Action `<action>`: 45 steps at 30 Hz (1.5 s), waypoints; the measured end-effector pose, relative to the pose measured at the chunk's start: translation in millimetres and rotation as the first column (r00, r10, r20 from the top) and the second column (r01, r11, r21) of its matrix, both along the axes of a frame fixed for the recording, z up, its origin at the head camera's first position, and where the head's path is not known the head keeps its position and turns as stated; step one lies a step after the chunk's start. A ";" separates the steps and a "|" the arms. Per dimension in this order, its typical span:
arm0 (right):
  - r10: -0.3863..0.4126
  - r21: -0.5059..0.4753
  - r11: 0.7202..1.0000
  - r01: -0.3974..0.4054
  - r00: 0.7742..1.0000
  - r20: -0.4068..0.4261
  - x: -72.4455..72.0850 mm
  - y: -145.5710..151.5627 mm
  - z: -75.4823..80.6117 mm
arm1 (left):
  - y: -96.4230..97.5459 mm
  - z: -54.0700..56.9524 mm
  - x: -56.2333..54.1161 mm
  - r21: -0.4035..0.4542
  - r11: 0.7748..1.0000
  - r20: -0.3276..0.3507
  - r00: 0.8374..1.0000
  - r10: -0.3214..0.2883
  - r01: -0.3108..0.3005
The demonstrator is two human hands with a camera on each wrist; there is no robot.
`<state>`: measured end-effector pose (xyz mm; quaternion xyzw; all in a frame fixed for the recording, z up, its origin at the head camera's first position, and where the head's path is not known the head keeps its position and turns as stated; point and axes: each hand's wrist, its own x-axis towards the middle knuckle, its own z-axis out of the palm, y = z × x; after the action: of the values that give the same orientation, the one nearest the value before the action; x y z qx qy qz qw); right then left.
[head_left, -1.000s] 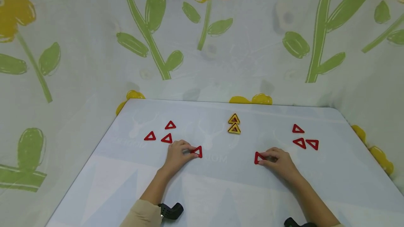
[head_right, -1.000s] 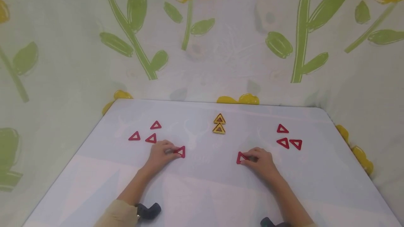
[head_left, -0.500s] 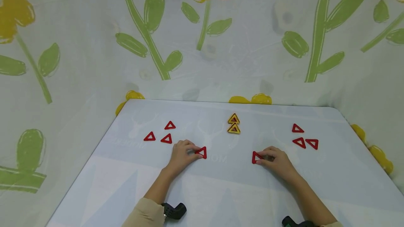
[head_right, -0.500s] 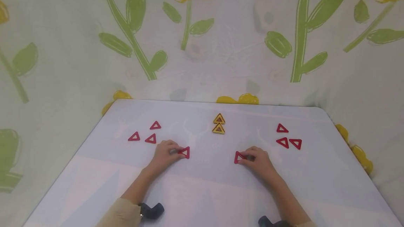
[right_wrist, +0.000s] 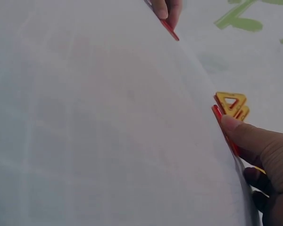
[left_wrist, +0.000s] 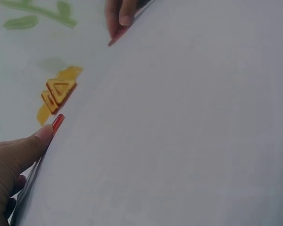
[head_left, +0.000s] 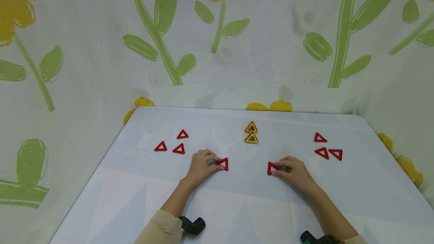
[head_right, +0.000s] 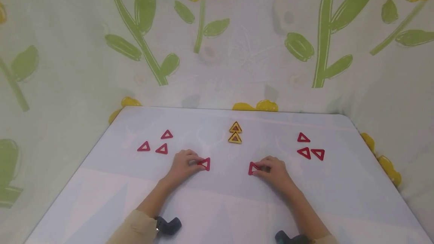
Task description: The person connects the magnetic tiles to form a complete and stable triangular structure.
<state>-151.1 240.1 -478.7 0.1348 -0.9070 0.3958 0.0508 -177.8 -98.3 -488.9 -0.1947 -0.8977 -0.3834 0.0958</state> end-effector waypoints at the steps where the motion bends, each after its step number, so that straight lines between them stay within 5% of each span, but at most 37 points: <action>1: 0.001 0.001 1.000 -0.001 1.000 -0.001 -0.4 -0.7 -0.3 | 0.9 0.6 0.1 0.001 1.000 0.000 1.000 -0.003 0.003; 20: 0.033 -0.003 0.999 -0.033 0.999 0.000 -4.0 -12.8 2.5 | 26.5 1.5 -1.6 -0.048 0.995 -0.014 0.996 -0.093 0.092; 45: 0.067 0.029 0.997 -0.068 0.998 0.016 -11.0 -30.4 -1.2 | 53.8 2.6 0.5 -0.110 0.988 -0.096 0.989 -0.116 0.105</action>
<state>-162.1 209.7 -479.9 0.1631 -0.9080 0.3849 0.0285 -177.3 -44.6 -486.4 -0.2682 -0.8983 -0.3302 0.1098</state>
